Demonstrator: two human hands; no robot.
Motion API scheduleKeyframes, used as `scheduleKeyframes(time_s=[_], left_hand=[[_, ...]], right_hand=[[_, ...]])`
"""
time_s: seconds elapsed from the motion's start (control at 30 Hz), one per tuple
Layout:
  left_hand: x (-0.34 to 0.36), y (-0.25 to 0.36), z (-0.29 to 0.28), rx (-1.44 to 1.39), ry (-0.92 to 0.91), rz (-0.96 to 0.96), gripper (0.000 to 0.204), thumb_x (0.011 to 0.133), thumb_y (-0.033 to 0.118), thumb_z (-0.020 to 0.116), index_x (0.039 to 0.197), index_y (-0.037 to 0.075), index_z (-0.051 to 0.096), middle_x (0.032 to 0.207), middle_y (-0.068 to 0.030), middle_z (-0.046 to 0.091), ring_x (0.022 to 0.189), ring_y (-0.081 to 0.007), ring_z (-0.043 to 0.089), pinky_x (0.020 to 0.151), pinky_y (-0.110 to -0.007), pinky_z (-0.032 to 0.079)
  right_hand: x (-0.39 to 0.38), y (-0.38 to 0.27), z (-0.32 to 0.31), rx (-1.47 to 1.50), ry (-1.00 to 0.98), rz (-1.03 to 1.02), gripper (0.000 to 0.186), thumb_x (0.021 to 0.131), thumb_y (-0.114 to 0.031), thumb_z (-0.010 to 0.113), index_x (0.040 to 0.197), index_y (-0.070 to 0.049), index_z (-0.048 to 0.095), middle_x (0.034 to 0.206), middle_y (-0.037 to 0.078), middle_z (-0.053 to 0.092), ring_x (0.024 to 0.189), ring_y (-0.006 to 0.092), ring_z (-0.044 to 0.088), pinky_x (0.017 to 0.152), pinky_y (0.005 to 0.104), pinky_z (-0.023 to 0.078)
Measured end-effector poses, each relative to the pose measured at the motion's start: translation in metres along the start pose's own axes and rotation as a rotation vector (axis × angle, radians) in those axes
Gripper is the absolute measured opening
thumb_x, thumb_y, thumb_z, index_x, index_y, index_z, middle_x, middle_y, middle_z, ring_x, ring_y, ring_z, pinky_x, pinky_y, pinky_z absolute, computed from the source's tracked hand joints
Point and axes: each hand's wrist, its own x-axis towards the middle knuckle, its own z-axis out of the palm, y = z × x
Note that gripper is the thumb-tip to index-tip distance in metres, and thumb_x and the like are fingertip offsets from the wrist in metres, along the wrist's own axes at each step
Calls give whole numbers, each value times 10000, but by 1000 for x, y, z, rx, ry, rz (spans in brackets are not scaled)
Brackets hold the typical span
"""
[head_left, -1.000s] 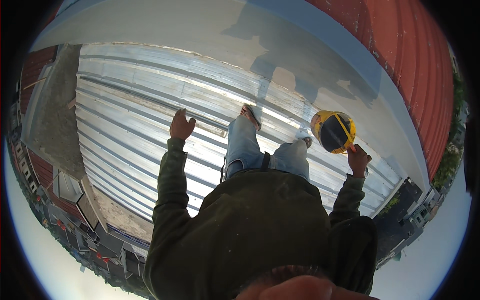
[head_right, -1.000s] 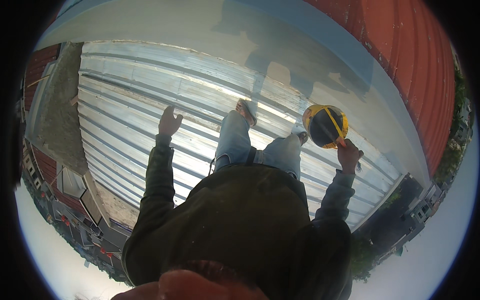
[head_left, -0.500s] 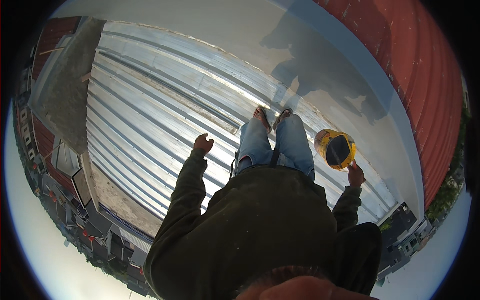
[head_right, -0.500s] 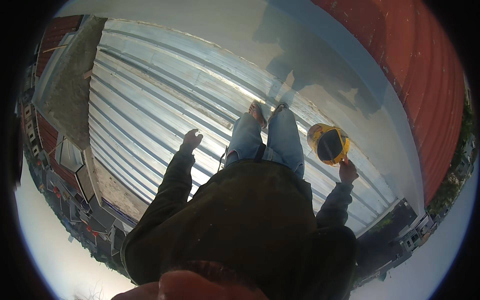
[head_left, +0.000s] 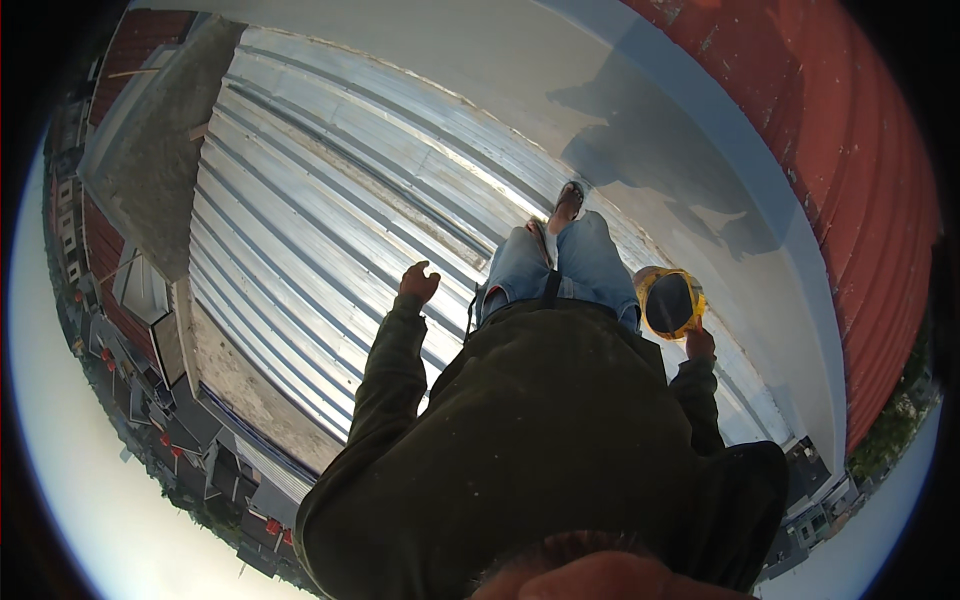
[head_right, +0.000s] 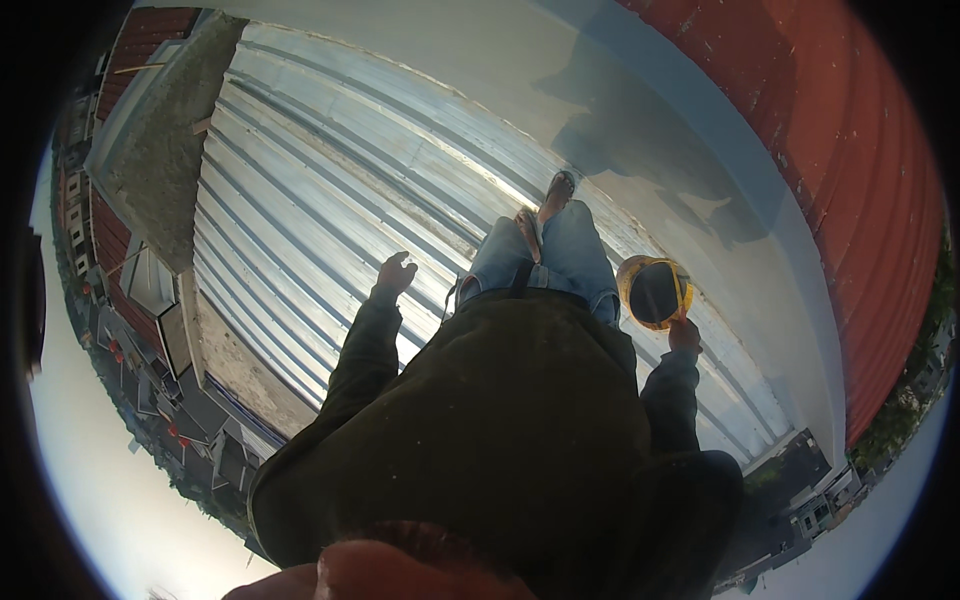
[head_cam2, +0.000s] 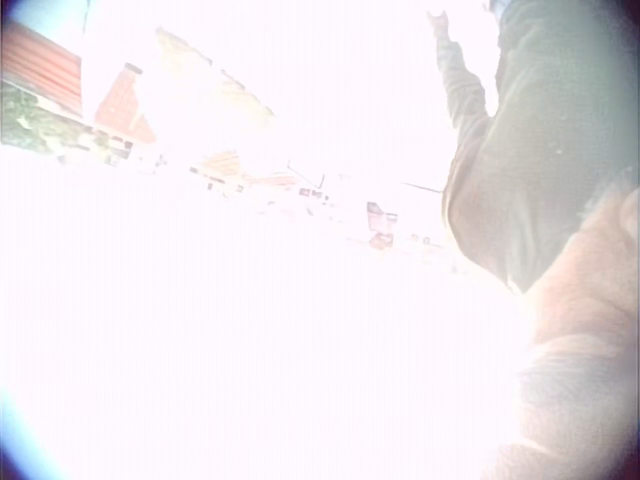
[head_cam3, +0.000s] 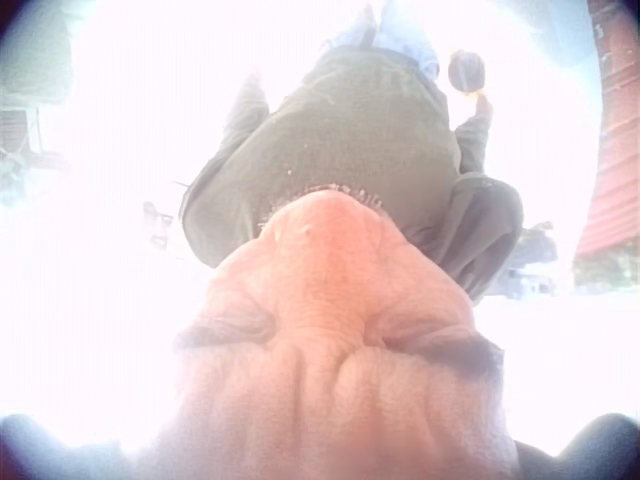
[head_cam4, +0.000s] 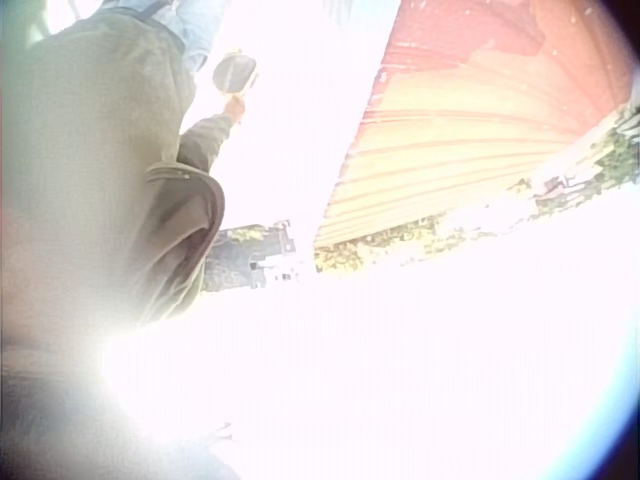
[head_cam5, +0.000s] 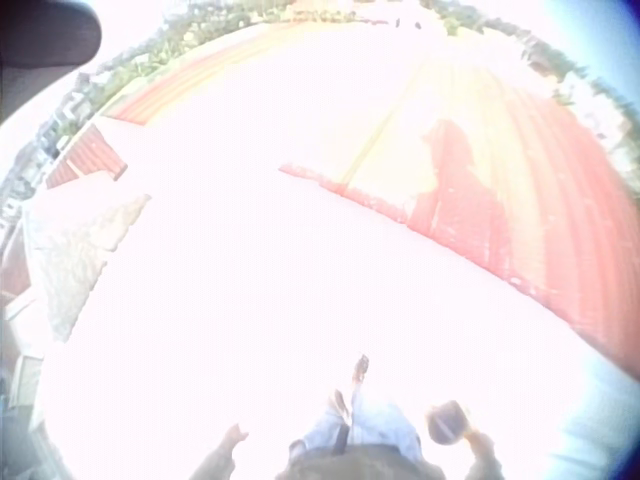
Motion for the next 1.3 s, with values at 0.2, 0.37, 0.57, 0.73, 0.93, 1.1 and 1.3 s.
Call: scheduleKeyframes(time_s=[0.2, 0.37, 0.57, 0.73, 0.93, 1.1, 1.3], left_hand=[[21, 44, -14, 58, -50, -9, 576, 761, 328, 605, 1233, 1, 561, 1215, -255, 574, 1170, -379, 527, 1014, -414, 418], [48, 104, -45, 149, -108, 61, 558, 776, 325, 595, 1238, 14, 559, 1207, -245, 582, 1156, -368, 538, 1000, -412, 427], [59, 138, -72, 208, -56, 123, 542, 787, 309, 593, 1231, 0, 558, 1199, -246, 585, 1151, -373, 538, 1006, -405, 420], [65, 139, -72, 247, -49, 67, 491, 798, 299, 620, 1225, 60, 583, 1216, -180, 601, 1141, -317, 566, 984, -378, 443], [105, 113, -84, 285, -69, 30, 537, 765, 351, 597, 1195, 29, 593, 1201, -216, 596, 1150, -367, 546, 997, -420, 434], [169, 93, -117, 322, -76, 58, 550, 760, 344, 600, 1215, 35, 583, 1220, -214, 588, 1154, -360, 549, 1005, -409, 429], [272, 41, -184, 349, -170, 205, 547, 763, 309, 620, 1232, 33, 570, 1214, -229, 588, 1159, -360, 547, 998, -425, 432]], right_hand=[[15, -11, -1, 163, 18, 54, 409, 850, -432, 567, 1118, -136, 654, 1153, 143, 638, 1137, 355, 556, 973, 545, 366], [38, 1, -3, 215, -52, 54, 609, 809, -383, 609, 1377, -240, 441, 1074, 183, 655, 1035, 362, 602, 868, 451, 458], [35, -35, -22, 250, -118, 136, 450, 850, -446, 566, 1150, -116, 632, 1160, 163, 630, 1132, 353, 556, 940, 488, 400], [71, -24, 3, 248, -141, 98, 469, 847, -447, 569, 1144, -89, 629, 1142, 179, 634, 1131, 359, 554, 944, 472, 408], [81, -36, 34, 317, -140, 183, 460, 846, -447, 569, 1144, -102, 634, 1140, 195, 631, 1115, 362, 563, 929, 464, 424], [64, -76, 49, 343, -82, 293, 462, 833, -470, 576, 1151, -141, 640, 1150, 169, 634, 1093, 361, 579, 910, 468, 441], [8, -121, 45, 359, -20, 534, 476, 835, -517, 558, 1260, -303, 578, 1259, 80, 600, 1213, 328, 515, 1004, 650, 250]])
